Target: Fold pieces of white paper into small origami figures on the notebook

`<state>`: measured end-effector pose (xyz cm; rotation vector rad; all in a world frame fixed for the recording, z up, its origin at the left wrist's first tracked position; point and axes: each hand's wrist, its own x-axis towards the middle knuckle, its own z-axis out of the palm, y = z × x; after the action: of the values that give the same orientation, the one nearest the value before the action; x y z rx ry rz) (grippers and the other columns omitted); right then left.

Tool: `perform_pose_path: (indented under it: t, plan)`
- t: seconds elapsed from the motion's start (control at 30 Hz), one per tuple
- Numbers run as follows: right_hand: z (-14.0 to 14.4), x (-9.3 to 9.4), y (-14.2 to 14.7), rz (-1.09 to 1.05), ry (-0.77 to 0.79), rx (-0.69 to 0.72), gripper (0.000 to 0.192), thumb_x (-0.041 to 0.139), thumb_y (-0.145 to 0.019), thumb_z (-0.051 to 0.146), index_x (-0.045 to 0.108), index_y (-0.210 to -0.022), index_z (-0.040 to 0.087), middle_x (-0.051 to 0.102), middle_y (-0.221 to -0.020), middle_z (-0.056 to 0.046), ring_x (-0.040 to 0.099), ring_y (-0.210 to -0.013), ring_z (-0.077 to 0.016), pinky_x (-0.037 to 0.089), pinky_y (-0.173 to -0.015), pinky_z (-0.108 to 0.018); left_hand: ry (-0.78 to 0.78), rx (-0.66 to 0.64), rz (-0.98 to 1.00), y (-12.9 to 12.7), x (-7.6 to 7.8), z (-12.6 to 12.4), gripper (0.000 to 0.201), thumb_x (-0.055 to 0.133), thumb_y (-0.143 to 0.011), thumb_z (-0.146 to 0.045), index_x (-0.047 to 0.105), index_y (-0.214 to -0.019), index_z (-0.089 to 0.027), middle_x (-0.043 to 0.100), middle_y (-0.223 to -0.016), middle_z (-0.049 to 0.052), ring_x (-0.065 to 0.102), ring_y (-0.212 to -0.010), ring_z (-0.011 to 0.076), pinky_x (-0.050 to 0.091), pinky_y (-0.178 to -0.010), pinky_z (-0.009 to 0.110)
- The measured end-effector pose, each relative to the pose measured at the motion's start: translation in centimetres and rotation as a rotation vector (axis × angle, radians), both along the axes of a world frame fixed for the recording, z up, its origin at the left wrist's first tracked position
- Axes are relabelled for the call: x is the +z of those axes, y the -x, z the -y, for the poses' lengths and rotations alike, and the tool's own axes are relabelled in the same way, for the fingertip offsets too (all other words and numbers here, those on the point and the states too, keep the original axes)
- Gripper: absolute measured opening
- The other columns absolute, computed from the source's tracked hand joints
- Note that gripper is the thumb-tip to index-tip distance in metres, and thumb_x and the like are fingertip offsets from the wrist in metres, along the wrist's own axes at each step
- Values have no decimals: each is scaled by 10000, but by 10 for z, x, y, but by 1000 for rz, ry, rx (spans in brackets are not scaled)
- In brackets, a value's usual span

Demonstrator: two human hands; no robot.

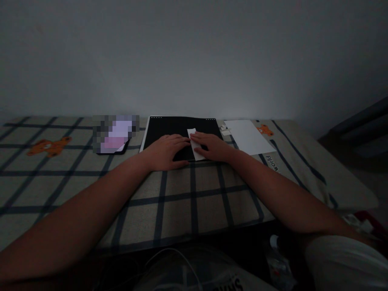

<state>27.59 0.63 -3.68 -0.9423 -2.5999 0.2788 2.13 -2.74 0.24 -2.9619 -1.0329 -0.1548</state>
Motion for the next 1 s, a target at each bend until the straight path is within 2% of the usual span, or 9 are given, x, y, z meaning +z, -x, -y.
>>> perform_pose_path:
  t: [0.17,0.37,0.5,0.67,0.87,1.0]
  plan:
    - [-2,-3,0,-11,-14,9,573,528,-1002,384,548,-1527,156,533,-1579,-136,471,-1495,-274,370,-1255,-497,2,1,-2,0,2,1,678,568,-943,-609,583,-1434,-141,585,-1518,165,524,-1410,330,405,-1162,481]
    - [-1,-1,1,19,-13,4,570,516,-1010,378,551,-1523,133,526,-1579,-155,472,-1493,-290,372,-1249,-515,-6,-7,-4,0,1,0,685,573,-943,-602,581,-1436,-127,582,-1521,167,519,-1414,327,396,-1170,477]
    - [-2,0,1,31,-19,5,557,527,-1007,365,546,-1532,180,532,-1584,-121,472,-1493,-279,371,-1250,-510,-13,-14,3,0,0,-1,657,581,-944,-600,586,-1433,-162,578,-1525,155,526,-1408,321,412,-1149,467]
    - [-1,2,2,58,-4,-11,566,523,-1012,358,542,-1532,137,518,-1590,-155,458,-1501,-286,362,-1255,-490,-19,-30,22,2,0,-1,656,589,-949,-605,601,-1425,-153,575,-1525,159,531,-1403,329,420,-1140,466]
    - [0,4,2,55,-3,-6,528,515,-1017,359,566,-1519,207,525,-1594,-102,455,-1504,-267,352,-1257,-501,-17,-28,12,2,0,-2,663,581,-952,-607,592,-1437,-155,591,-1511,154,538,-1390,327,424,-1132,472]
    - [-1,4,3,50,10,-11,523,528,-1010,355,585,-1501,181,521,-1593,-131,459,-1501,-280,362,-1248,-505,-18,-41,20,2,1,-2,648,567,-959,-602,595,-1427,-154,608,-1491,150,540,-1384,317,425,-1124,465]
